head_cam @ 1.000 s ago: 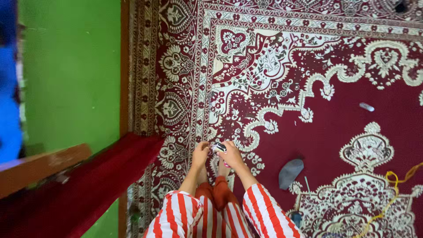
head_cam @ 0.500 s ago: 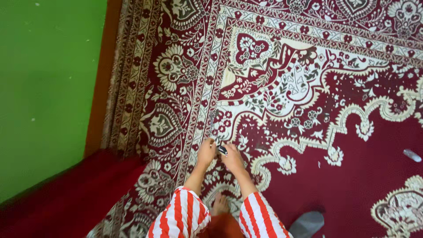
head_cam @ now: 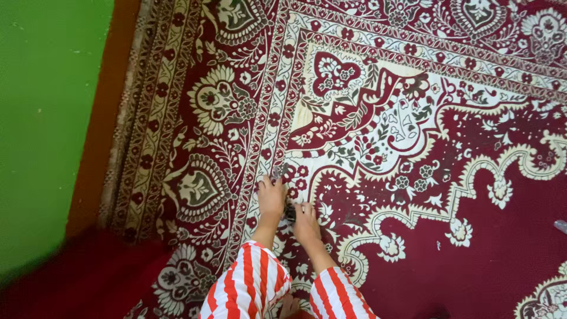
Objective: The person cleans a wristwatch by wiping its face and strap with a cloth and then uses a screwdriver to tighten a screw on a shelf bracket.
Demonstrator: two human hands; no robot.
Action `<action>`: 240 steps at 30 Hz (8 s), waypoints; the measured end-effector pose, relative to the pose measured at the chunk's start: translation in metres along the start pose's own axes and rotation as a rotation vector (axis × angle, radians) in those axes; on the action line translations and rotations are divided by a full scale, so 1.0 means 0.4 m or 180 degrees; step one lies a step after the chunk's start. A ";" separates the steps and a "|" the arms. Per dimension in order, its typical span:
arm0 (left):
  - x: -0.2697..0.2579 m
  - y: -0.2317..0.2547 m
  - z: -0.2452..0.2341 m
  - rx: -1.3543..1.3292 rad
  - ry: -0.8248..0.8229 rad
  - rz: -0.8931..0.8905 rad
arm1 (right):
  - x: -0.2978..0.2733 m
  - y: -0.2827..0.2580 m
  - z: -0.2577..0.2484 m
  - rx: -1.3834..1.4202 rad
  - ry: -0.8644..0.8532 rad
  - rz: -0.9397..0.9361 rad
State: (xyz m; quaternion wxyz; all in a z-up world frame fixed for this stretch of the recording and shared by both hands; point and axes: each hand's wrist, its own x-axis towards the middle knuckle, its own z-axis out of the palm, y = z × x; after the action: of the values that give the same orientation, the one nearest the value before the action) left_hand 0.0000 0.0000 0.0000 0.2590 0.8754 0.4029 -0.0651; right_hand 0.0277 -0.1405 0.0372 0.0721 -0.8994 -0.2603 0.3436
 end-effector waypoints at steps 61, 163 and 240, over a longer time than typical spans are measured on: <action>-1.342 0.884 -2.071 -0.5184 -0.1284 0.1262 | -1.720 -0.604 -1.412 0.4950 0.1628 -0.1407; -1.367 0.930 -1.970 -0.5392 -0.3292 0.0430 | -1.910 -0.582 -1.566 0.1009 0.4289 -0.0938; -1.315 0.912 -1.988 -0.3760 -0.1693 0.1273 | -1.997 -0.605 -1.592 0.0672 0.3215 -0.1192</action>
State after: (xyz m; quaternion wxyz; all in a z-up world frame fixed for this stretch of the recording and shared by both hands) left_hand -0.1563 -0.1484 0.9979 0.7912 0.5989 0.1237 0.0020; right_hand -0.1580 -0.3162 1.0555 0.3379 -0.8787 -0.3130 -0.1253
